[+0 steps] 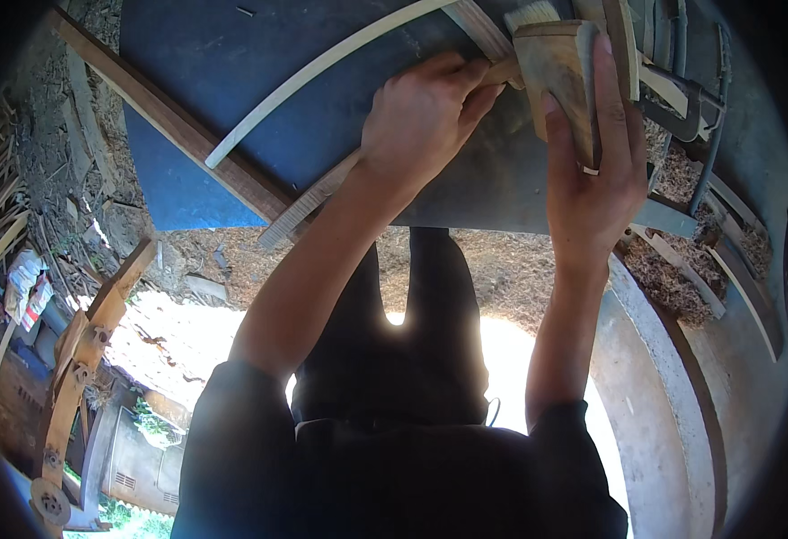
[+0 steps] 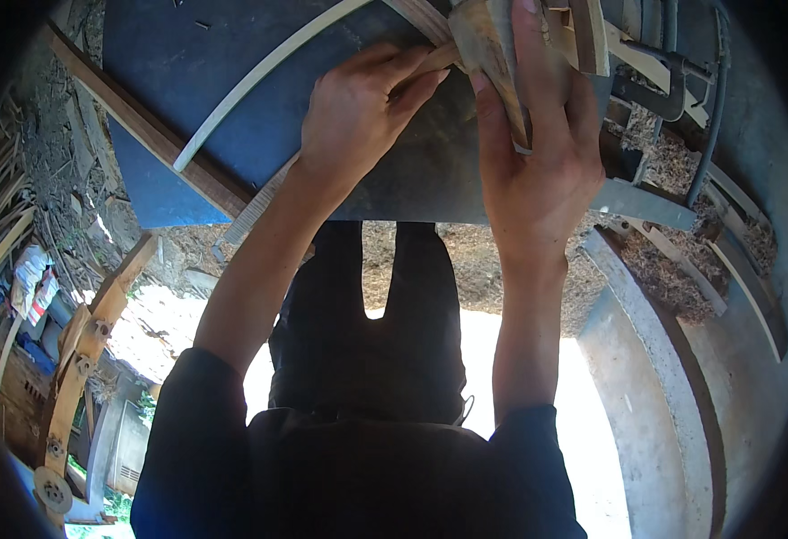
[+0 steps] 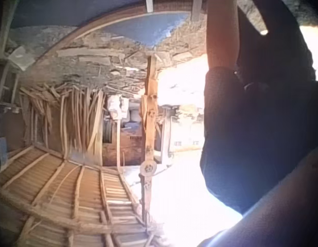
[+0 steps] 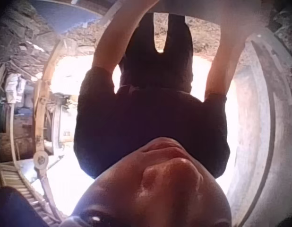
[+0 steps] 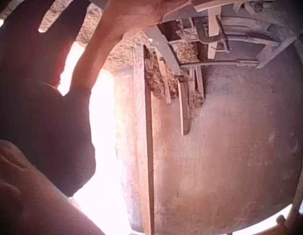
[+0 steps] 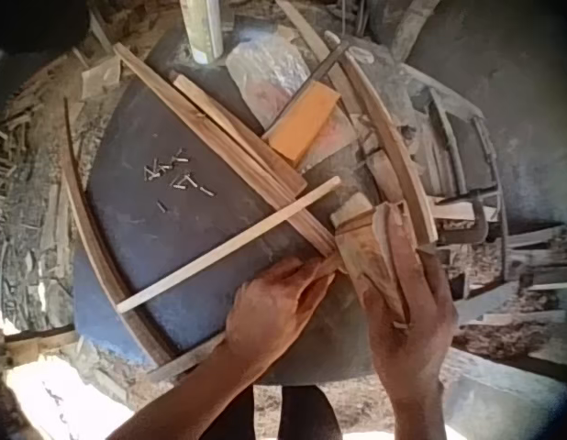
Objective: Assemble a wooden frame by positioning wooden strips and securing them with small nails or pins.
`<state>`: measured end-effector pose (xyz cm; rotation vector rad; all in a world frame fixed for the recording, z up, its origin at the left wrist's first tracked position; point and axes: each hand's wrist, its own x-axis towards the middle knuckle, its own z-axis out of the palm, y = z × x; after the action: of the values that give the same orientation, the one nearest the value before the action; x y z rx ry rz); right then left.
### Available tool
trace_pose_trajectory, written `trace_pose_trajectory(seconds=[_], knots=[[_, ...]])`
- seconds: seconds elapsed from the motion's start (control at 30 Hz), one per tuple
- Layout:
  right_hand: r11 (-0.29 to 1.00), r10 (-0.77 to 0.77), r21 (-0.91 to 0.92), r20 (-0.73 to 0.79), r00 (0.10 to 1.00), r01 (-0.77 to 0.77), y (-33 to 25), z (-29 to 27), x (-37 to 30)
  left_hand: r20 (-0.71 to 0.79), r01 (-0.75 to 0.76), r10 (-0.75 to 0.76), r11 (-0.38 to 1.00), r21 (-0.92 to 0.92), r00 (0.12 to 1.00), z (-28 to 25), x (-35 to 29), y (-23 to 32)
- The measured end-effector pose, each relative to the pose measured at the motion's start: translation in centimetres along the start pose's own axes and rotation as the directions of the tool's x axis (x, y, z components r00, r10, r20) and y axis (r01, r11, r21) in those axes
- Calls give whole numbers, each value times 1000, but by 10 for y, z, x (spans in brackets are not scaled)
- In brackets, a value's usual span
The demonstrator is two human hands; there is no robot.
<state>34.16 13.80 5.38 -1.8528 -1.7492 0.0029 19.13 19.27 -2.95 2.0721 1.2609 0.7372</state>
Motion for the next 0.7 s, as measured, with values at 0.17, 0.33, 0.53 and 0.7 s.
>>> trace_pose_trajectory(seconds=[0.17, 0.33, 0.53, 0.7], knots=[[997, -20, 64, -253, 967, 38, -7, -18, 14, -7, -21, 21, 1000, 23, 1000, 2, 0, -1], [917, 155, 391, -530, 834, 78, -7, -39, 26, -8, -14, 14, 1000, 10, 1000, 0, 1, 1], [1000, 5, 10, -52, 999, -5, 20, 13, -14, -25, -18, 18, 1000, -23, 1000, 1, 0, 2], [984, -10, -176, 102, 995, 28, 4, -5, -5, -1, 3, -3, 999, -42, 1000, 2, -1, 2]])
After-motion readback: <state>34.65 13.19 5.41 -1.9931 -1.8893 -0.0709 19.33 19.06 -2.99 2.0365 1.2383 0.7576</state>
